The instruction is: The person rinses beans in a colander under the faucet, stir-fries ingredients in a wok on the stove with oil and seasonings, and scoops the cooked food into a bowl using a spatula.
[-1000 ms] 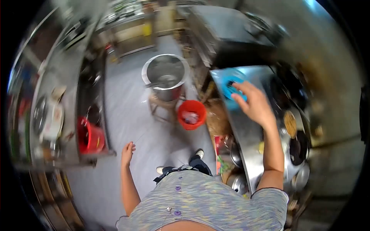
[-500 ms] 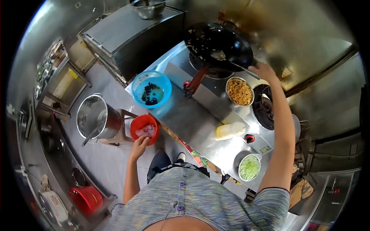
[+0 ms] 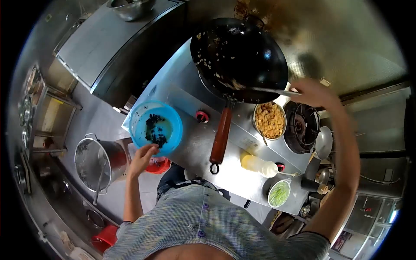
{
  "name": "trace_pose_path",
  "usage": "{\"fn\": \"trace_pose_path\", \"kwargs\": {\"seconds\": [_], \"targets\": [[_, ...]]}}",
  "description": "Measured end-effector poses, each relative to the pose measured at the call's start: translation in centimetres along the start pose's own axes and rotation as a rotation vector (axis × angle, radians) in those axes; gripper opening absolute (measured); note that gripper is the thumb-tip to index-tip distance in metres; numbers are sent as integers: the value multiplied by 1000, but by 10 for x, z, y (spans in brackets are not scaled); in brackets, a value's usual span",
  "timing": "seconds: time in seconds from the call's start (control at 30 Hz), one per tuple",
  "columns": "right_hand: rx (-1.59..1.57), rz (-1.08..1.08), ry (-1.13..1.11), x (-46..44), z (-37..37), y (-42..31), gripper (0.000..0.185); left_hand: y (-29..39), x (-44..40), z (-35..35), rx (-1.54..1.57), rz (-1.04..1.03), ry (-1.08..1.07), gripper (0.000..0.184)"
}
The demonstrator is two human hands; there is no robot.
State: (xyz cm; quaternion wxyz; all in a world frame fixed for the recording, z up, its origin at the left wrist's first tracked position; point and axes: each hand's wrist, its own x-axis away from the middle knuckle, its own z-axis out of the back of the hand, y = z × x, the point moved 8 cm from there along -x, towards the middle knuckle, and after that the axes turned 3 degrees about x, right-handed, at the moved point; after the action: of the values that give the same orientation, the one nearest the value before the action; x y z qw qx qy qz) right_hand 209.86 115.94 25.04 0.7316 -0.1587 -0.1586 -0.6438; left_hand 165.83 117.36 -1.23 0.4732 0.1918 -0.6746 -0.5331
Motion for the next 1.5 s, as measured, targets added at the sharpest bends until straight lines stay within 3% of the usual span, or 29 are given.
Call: {"fn": "trace_pose_path", "kwargs": {"seconds": [0.03, 0.07, 0.13, 0.2, 0.33, 0.4, 0.47, 0.57, 0.73, 0.8, 0.87, 0.97, 1.07, 1.1, 1.27, 1.5], "targets": [[-27, -10, 20, -31, -8, 0, 29, 5, -11, 7, -1, -12, -6, 32], [-91, -161, -61, -59, -17, 6, 29, 11, -20, 12, -4, -21, -12, 32], [-143, -194, 94, -75, -6, 8, 32, 38, -33, 17, -60, -50, -26, 34], [-156, -10, 208, -45, 14, 9, 31, 48, -39, 23, -47, -39, -40, 35], [-546, -298, -197, 5, 19, -38, 31, 38, -47, 68, 34, -127, 25, 33], [-497, -301, -92, -30, 3, -35, 31, 53, -47, 89, 143, -52, 178, 27], [-440, -335, 53, -55, -9, -23, 31, 69, -50, 103, 228, -113, 277, 26], [-384, -356, 81, -61, -7, -17, 31, 93, -48, 109, 179, -157, 345, 27], [-445, -263, -168, -15, 17, -80, 28, 73, -62, 112, 189, -144, 329, 26], [-293, -176, 42, -47, 5, -73, 26, 75, -69, 104, 217, -143, 289, 25], [-282, -276, 168, -87, -10, -46, 26, 83, -76, 93, 164, -183, 229, 24], [-321, -320, 219, -72, 9, -40, 26, 98, -78, 85, 126, -224, 204, 24], [-486, -299, 65, -50, 11, -64, 26, 90, -79, 92, 134, -208, 224, 24], [-473, -238, 103, -58, 5, -66, 27, 86, -83, 95, 140, -212, 205, 23], [-343, -327, 272, -93, -3, -19, 29, 91, -92, 89, 122, -252, 181, 23], [-12, -532, -63, -5, -11, -15, 29, 91, -87, 89, 106, -210, 242, 24]]}}
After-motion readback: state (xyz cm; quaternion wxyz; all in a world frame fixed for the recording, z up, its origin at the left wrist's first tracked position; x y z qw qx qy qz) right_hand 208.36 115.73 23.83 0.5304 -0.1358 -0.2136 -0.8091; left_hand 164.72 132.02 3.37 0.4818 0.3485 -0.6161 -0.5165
